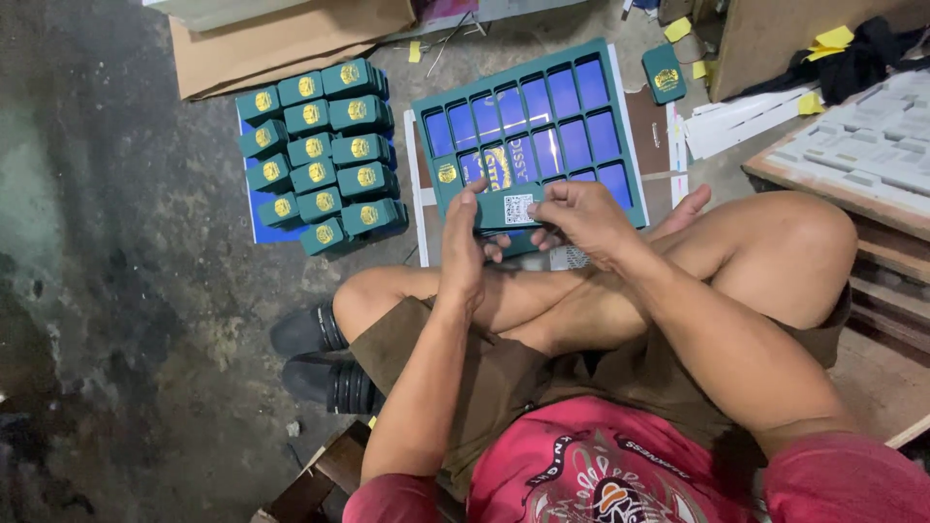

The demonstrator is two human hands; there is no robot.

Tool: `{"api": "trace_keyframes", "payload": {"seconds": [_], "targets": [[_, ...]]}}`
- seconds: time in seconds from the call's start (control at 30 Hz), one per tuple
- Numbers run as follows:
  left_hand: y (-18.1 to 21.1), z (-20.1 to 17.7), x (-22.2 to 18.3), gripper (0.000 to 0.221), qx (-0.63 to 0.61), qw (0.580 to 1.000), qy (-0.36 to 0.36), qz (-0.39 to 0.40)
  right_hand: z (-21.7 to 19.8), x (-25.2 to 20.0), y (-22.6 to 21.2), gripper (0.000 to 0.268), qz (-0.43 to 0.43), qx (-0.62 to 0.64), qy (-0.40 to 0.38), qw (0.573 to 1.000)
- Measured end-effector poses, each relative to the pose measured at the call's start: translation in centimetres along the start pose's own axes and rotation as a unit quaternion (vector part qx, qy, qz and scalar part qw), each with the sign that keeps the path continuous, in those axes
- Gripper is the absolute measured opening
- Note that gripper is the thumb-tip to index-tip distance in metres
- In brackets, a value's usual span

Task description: Packing small green boxes into a partitioned display tray.

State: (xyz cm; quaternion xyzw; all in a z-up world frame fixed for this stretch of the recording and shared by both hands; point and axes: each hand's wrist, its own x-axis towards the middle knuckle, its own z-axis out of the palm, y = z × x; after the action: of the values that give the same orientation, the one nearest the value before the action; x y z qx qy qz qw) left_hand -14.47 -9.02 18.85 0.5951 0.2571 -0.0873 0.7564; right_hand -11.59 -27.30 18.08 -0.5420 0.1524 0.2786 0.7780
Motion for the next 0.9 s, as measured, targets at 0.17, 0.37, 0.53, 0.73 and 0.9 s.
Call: {"api": "trace_keyframes", "payload": {"seconds": [0.17,0.37,0.53,0.73,0.9], "targets": [[-2.3,-0.3,1.4,0.055,0.033,0.998,0.04,-0.03,0.0,0.0,0.6,0.013,-0.158,-0.262,0.021,0.952],[-3.1,-0.8,3.1,0.028,0.12,0.983,0.132,-0.035,0.0,-0.6,0.3,0.025,-0.203,-0.239,-0.074,0.947],[-0.3,-0.2,1.6,0.022,0.062,0.991,0.12,-0.025,-0.1,-0.5,-0.3,0.024,-0.146,-0.133,-0.151,0.969],[0.6,0.0,0.6,0.025,0.072,0.994,0.072,-0.03,-0.7,0.1,0.3,0.028,-0.153,-0.121,-0.171,0.966],[1.0,-0.7,0.4,0.029,0.065,0.997,0.005,-0.049,-0.7,-0.5,-0.9,0.029,-0.134,-0.09,-0.185,0.969]]}}
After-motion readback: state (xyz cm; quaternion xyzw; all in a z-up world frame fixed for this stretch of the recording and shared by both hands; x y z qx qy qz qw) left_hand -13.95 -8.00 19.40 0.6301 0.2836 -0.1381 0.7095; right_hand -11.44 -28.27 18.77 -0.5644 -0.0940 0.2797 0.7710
